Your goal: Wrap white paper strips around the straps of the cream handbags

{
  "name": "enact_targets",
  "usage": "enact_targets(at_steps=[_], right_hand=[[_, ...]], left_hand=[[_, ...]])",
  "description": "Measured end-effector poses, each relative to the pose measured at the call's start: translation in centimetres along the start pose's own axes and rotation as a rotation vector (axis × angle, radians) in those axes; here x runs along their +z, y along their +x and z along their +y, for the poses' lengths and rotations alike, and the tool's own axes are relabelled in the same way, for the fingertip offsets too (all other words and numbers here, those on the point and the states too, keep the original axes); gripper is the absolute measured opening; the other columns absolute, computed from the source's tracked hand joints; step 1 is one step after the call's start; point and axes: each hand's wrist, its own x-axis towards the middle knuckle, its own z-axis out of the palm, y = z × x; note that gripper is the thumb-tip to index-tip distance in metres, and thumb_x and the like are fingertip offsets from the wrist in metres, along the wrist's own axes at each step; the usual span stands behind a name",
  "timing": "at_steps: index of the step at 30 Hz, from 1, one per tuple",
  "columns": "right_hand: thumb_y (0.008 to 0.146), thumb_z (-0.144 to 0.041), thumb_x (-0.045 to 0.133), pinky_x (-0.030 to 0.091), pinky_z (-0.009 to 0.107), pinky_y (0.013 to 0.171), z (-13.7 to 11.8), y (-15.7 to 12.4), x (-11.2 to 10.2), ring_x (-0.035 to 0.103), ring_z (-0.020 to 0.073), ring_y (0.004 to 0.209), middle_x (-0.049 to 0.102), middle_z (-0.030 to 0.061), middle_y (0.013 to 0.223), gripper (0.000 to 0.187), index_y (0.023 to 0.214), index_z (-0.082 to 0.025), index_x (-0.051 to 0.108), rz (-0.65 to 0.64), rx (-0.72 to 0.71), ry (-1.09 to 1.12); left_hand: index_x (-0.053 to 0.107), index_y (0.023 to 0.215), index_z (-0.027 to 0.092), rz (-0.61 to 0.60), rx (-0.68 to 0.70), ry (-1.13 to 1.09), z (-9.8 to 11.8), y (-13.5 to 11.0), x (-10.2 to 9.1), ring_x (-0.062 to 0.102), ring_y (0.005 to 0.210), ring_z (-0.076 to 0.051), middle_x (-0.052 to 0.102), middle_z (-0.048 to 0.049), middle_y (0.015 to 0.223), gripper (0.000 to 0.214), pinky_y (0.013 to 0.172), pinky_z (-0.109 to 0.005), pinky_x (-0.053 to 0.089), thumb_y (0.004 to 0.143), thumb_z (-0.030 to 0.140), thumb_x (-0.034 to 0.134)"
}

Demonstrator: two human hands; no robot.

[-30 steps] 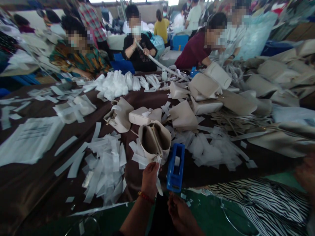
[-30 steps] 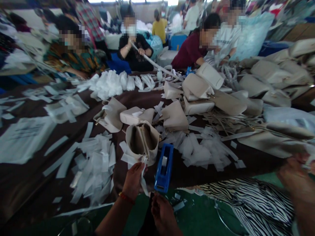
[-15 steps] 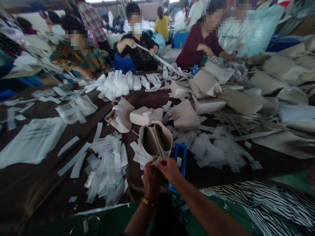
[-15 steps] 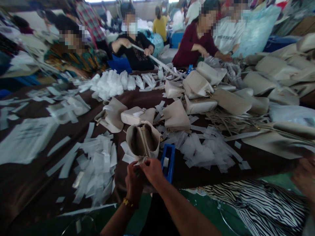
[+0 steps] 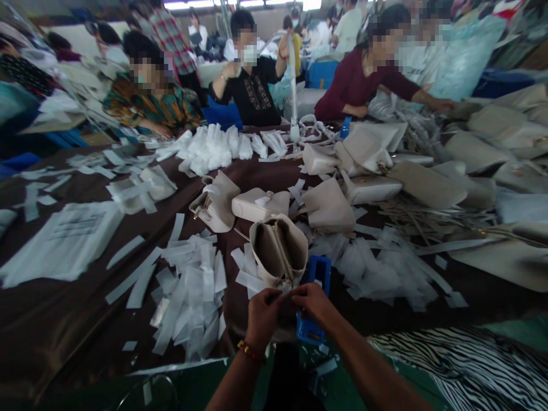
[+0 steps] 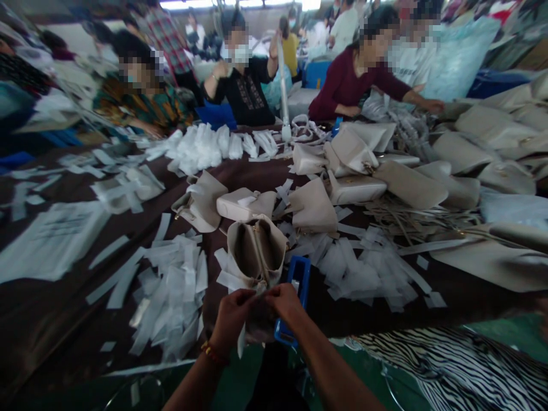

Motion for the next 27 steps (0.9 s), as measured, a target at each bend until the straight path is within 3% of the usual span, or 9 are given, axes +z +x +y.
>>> enact_targets(at_steps=[4, 7, 12, 16, 18, 20, 24, 27], right_hand=[[0.065, -0.013, 0.054, 0.039, 0.019, 0.038, 0.4, 0.8, 0.7, 0.05, 0.0094, 0.041, 0.057, -0.0025, 0.051, 0.015, 0.077, -0.01, 0.064, 0.065, 0.018, 0.065], [0.063, -0.009, 0.055, 0.041, 0.019, 0.04, 0.5, 1.4, 1.0, 0.055, 0.0109, 0.047, 0.063, 0.0003, 0.06, 0.023, 0.085, -0.01, 0.061, 0.129, 0.015, 0.066], [0.062, -0.009, 0.059, 0.046, 0.021, 0.052, 0.9, 2.1, 1.1, 0.063, 0.0143, 0.061, 0.067, 0.0029, 0.068, 0.019, 0.081, -0.013, 0.06, 0.176, -0.038, 0.032], [0.058, -0.017, 0.066, 0.047, 0.025, 0.056, 1.8, 3.0, 1.2, 0.064, 0.0191, 0.065, 0.067, 0.0055, 0.066, 0.018, 0.074, -0.012, 0.061, 0.231, -0.019, 0.006], [0.057, -0.017, 0.065, 0.046, 0.026, 0.058, 2.2, 3.1, 1.5, 0.063, 0.021, 0.067, 0.067, 0.0073, 0.066, 0.012, 0.066, -0.012, 0.06, 0.27, -0.016, -0.01], [0.061, -0.023, 0.062, 0.045, 0.027, 0.058, 2.4, 2.7, 1.9, 0.063, 0.0216, 0.066, 0.067, 0.0078, 0.064, 0.01, 0.061, -0.013, 0.061, 0.266, -0.036, -0.011], [0.068, -0.044, 0.054, 0.045, 0.025, 0.052, 2.9, 1.1, 2.9, 0.063, 0.0198, 0.066, 0.068, 0.0063, 0.071, 0.033, 0.074, -0.015, 0.066, 0.146, -0.08, 0.231], [0.064, -0.057, 0.056, 0.045, 0.024, 0.051, 3.4, 0.7, 3.3, 0.063, 0.0197, 0.068, 0.068, 0.0074, 0.077, 0.045, 0.079, -0.016, 0.067, 0.148, -0.032, 0.448]], left_hand=[[0.064, 0.067, 0.011, -0.093, -0.304, -0.496, -0.2, 0.4, 0.3, 0.056, 0.05, -0.011, 0.063, -0.0019, 0.055, 0.01, 0.051, -0.021, 0.045, 0.06, 0.013, 0.07], [0.06, 0.066, 0.011, -0.132, -0.472, -0.655, -0.3, 0.3, 0.6, 0.05, 0.04, -0.007, 0.058, 0.0007, 0.049, 0.006, 0.042, -0.019, 0.041, 0.066, 0.005, 0.062], [0.058, 0.07, 0.01, -0.15, -0.552, -0.725, -0.5, 0.2, 0.7, 0.05, 0.04, -0.006, 0.059, 0.0002, 0.053, 0.011, 0.043, -0.019, 0.044, 0.077, 0.005, 0.052], [0.061, 0.074, 0.009, -0.16, -0.554, -0.742, -0.9, 0.2, 0.6, 0.053, 0.044, -0.006, 0.062, -0.0009, 0.056, 0.006, 0.045, -0.017, 0.045, 0.075, 0.006, 0.057], [0.064, 0.08, 0.009, -0.14, -0.492, -0.702, -1.0, -0.1, 0.7, 0.055, 0.045, -0.007, 0.065, -0.0015, 0.058, 0.008, 0.045, -0.016, 0.045, 0.071, 0.008, 0.062], [0.067, 0.083, 0.011, -0.045, -0.34, -0.578, -0.9, -0.4, 0.9, 0.06, 0.052, -0.009, 0.068, -0.0027, 0.062, 0.015, 0.05, -0.017, 0.048, 0.069, 0.012, 0.067], [0.071, 0.082, 0.016, 0.154, 0.078, -0.066, -1.2, -1.2, 1.0, 0.066, 0.079, -0.018, 0.073, -0.0062, 0.082, 0.015, 0.073, -0.024, 0.054, 0.07, 0.02, 0.064], [0.071, 0.091, 0.018, 0.19, 0.425, 0.364, -2.3, -1.5, 0.8, 0.066, 0.08, -0.024, 0.072, -0.0087, 0.086, 0.023, 0.075, -0.036, 0.055, 0.075, 0.019, 0.054]])
